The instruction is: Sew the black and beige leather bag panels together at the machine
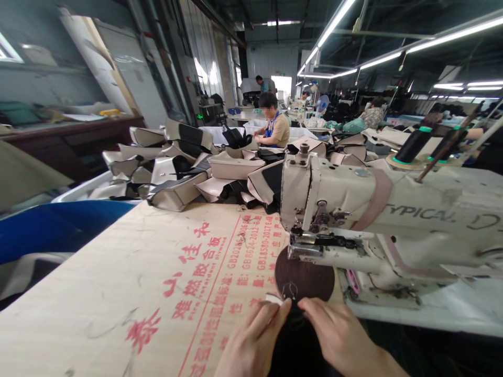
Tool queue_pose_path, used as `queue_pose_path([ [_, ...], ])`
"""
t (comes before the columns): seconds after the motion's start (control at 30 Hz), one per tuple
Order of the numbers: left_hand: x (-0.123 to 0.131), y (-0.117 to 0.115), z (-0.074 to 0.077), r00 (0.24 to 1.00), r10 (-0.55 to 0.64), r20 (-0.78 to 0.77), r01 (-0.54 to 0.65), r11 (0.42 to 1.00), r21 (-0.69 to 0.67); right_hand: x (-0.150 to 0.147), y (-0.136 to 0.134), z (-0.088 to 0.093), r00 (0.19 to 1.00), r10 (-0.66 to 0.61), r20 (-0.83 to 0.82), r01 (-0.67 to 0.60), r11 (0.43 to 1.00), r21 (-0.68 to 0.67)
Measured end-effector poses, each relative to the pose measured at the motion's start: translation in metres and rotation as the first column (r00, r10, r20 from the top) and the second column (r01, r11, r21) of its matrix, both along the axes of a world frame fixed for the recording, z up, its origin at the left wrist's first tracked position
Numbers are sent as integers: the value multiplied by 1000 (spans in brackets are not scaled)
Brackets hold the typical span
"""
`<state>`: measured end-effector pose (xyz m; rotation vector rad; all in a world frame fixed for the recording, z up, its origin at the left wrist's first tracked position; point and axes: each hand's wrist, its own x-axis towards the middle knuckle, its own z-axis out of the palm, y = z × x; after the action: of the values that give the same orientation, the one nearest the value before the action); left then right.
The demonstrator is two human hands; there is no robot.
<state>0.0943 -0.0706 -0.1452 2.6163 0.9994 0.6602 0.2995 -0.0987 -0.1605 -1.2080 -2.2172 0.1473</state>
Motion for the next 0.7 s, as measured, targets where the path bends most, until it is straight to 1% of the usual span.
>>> queue_pose_path([
  [0.07,2,4,-1,998,-14,-68,15,1000,14,-1,0,1,1000,-5,1,5,1000,7],
  [0.13,6,8,3,993,-22,-116,21,1000,-10,-2,1,3,1000,-18,2,18,1000,8],
  [0.2,9,10,9,989,-31,-146,26,999,-37,-2,2,6,999,-47,-3,47,999,-21],
  [0.27,11,12,14,989,-43,-141,34,997,-72,-2,3,10,997,-81,-8,80,994,-72],
  [0.33,10,13,16,992,-47,-115,35,994,-106,-2,4,12,997,-77,-9,76,990,-121],
  [0.5,9,14,19,998,-40,-48,30,980,-196,0,8,10,999,12,-33,-18,980,-198],
  [0.7,13,19,15,988,68,136,-11,926,-378,-2,11,8,998,15,-64,-30,971,-239],
])
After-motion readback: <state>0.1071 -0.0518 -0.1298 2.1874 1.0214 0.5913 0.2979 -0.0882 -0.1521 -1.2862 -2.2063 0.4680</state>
